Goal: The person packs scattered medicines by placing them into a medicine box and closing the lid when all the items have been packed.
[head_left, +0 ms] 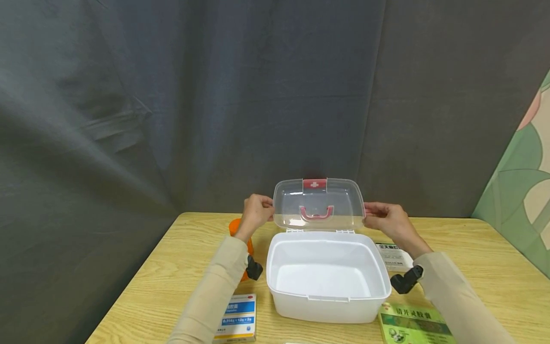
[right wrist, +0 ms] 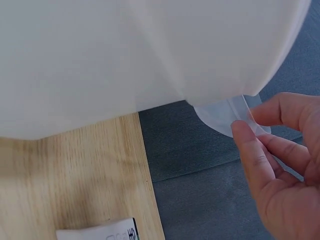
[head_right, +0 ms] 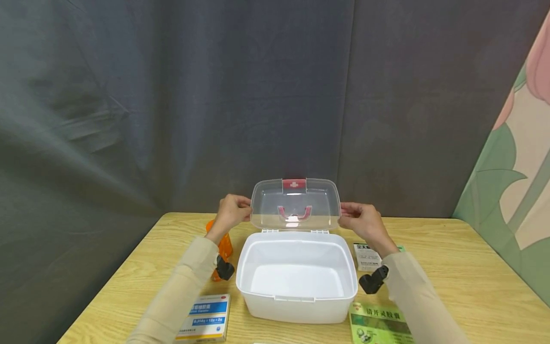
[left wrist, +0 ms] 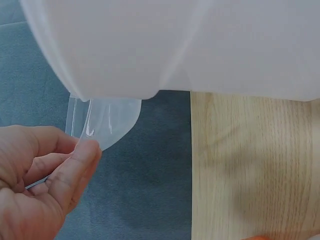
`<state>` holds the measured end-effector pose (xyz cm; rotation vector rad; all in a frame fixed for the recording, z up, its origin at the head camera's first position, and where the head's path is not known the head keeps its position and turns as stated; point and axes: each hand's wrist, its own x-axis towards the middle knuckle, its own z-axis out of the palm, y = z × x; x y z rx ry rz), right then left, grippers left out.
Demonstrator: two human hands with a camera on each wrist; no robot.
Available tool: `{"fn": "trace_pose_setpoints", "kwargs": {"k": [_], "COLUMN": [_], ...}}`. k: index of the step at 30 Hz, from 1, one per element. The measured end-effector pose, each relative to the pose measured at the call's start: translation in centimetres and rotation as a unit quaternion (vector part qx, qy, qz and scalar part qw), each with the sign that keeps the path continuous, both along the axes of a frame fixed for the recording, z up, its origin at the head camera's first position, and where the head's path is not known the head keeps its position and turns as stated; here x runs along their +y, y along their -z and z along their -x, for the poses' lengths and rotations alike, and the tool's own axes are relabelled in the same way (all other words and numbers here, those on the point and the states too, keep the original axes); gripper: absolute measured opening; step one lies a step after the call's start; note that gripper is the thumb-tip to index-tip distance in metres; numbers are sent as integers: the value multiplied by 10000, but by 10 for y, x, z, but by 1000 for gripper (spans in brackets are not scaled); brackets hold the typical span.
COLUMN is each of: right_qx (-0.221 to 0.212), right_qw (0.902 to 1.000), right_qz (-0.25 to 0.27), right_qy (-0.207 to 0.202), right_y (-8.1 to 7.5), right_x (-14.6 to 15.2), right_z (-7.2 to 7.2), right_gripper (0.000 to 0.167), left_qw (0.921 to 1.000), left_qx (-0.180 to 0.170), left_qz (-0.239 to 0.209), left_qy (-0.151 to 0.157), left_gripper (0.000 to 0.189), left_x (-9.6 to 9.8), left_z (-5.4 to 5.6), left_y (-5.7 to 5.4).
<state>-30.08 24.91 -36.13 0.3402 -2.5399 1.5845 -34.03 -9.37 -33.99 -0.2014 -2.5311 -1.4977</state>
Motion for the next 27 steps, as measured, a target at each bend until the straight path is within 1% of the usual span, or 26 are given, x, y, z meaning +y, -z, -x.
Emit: {"fn": "trace_pose_setpoints", "kwargs": {"k": [6,11,18,27], "right_qx": [-235,-518,-691,-924], "right_qw": [9994,9979,9969,9950], "right_qz": [258,366,331,212], "right_qy": [-19,103,180,328], "right_y": [1,4,6,8], "right_x": [-1,-2,-4,-6], "right_z": [2,3,4,3], "right_gripper": [46,42,44,45], "left_qw": [9999,9995,9986,9977], "left_qx": [-82,-221,-321,-337], "left_qz": [101,168,331,503], "left_qy": [-50,-117,-253,-297], "left_gripper": [13,13,9,5], "left_x": [2,3,3,5], "left_z": [1,2,4,3], "left_y": [1,2,4,5]}}
